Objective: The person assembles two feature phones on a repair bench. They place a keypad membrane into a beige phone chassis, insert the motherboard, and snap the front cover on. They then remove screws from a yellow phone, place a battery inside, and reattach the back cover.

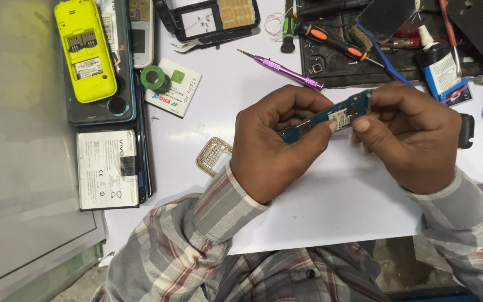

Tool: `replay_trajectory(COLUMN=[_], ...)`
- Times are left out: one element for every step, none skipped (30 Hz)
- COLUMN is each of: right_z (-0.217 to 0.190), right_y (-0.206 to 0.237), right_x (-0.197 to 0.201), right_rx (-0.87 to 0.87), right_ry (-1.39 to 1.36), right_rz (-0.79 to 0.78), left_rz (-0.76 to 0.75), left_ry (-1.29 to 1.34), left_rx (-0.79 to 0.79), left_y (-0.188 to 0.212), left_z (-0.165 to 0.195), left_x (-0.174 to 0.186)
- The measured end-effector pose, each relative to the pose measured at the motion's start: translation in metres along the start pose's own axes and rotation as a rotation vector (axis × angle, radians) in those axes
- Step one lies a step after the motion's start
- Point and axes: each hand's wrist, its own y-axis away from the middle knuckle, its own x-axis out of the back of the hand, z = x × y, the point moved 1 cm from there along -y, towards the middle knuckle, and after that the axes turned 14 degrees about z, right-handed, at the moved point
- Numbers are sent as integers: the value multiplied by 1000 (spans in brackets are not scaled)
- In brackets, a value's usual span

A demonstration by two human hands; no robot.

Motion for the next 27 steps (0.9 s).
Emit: replay_trajectory(right_z=[1,2,2,3,2,2,2,1,1,1,1,1,1,1,1,1,1,0,0,0,0,0,1,2,3,5,6], right_y=[0,1,1,0,0,0,0,0,-1,-1,-1,-2,-2,-2,-2,-2,-2,-2,-2,-2,-2,-3,-3,-3,-3,-2,-2], right_x=[1,2,2,2,2,2,2,2,1,1,1,1,1,2,2,2,3,4,4,5,5,5,6,6,7,7,8], right_rx=[-28,-34,-40,-46,-44,-43,-41,-40,-39,-39,-38,-38,-37,-40,-43,-45,-74,-103,-133,-145,-157,-168,-204,-240,-276,-299,-321], right_ry=[-6,-4,-2,1,8,16,24,23,21,19,18,18,17,24,30,37,-37,-110,-184,-220,-256,-292,-291,-290,-288,-291,-294], right_rz=[0,1,3,4,5,7,10,9,8,8,6,4,2,0,-2,-4,-23,-42,-63,-85,-106,-127,-131,-135,-139,-160,-180], left_rz=[-4,-7,-9,-11,-11,-13,-15,-16,-18,-19,-15,-11,-7,-6,-6,-5,-12,-20,-26,-29,-33,-37,-45,-53,-60,-61,-63], left_ry=[-4,2,9,16,3,-10,-22,-22,-22,-22,-42,-62,-82,-75,-69,-63,-15,34,82,90,97,105,127,149,171,191,210], left_rx=[9,21,34,46,30,15,0,3,6,8,3,-3,-9,-29,-49,-69,12,94,176,199,220,242,267,293,318,340,362], left_y=[0,0,1,1,1,1,0,0,1,0,1,1,1,0,0,0,-1,-4,-6,-8,-10,-11,-12,-12,-12,-12,-12], left_z=[0,0,0,0,0,1,1,1,1,0,0,0,-1,-1,-1,-1,-2,-4,-5,-6,-7,-8,-9,-10,-10,-11,-12], left_x=[0,0,-1,-1,-1,0,0,0,0,0,1,1,1,1,1,1,2,2,3,5,6,7,8,9,10,10,10])
